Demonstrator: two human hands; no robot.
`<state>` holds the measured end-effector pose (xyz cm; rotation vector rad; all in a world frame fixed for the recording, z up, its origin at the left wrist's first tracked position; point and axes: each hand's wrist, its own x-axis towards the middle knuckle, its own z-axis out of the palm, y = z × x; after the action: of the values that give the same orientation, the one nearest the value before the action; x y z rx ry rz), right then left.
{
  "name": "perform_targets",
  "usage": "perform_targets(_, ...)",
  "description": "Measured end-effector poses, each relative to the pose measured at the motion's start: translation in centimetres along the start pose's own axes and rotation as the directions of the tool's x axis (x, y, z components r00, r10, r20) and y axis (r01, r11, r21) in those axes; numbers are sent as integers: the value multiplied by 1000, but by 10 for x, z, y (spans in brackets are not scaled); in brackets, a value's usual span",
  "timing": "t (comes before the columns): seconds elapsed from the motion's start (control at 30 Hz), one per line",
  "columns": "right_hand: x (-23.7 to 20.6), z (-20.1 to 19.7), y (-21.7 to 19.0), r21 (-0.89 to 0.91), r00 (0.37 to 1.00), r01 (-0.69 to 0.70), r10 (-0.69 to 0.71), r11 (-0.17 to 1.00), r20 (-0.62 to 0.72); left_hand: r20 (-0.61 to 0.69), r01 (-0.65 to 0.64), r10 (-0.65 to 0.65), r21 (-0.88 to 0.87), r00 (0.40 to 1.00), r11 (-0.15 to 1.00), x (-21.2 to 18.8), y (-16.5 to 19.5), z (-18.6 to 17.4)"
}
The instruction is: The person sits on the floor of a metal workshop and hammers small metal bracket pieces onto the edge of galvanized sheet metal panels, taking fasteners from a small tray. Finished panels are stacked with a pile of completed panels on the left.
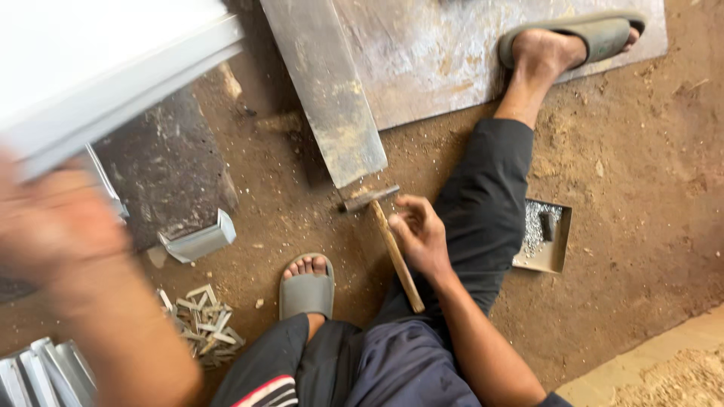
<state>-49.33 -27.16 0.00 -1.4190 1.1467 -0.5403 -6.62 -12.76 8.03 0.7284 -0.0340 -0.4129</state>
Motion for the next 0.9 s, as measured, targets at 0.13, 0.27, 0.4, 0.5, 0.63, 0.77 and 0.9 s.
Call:
perform_targets(0.13, 30, -1, -5, 435, 974, -123, 24, 892, 225, -56, 275, -278, -42, 959, 960, -68, -99, 28)
perform_targets(0.27, 50, 7, 20, 655, 985, -110, -5, 747, 172, -97, 565, -564, -23, 820, 825, -121, -179, 20)
perform_targets(0.4, 66, 5, 45, 581, 980, -186, 196, 792, 46, -7, 579, -588, 180, 809, 795, -145, -198, -21)
perform_targets(0.5, 78, -3, 49, 505, 969, -226, 245, 833, 29, 65, 515, -550, 278, 832, 811, -148, -195, -38)
perform_targets(0.63, 90, -2, 50, 453, 975, -221, 194, 864, 106, 133, 421, -476, 306, 869, 854, -143, -186, -40)
perform_targets(0.77, 92, 3, 55, 459, 970, -244, 207, 854, 130, 139, 399, -473, 365, 870, 841, -137, -176, -40)
perform_targets(0.9, 94, 8, 61, 415, 981, -190, 162, 890, 103, 162, 332, -439, 443, 884, 833, -134, -176, -48)
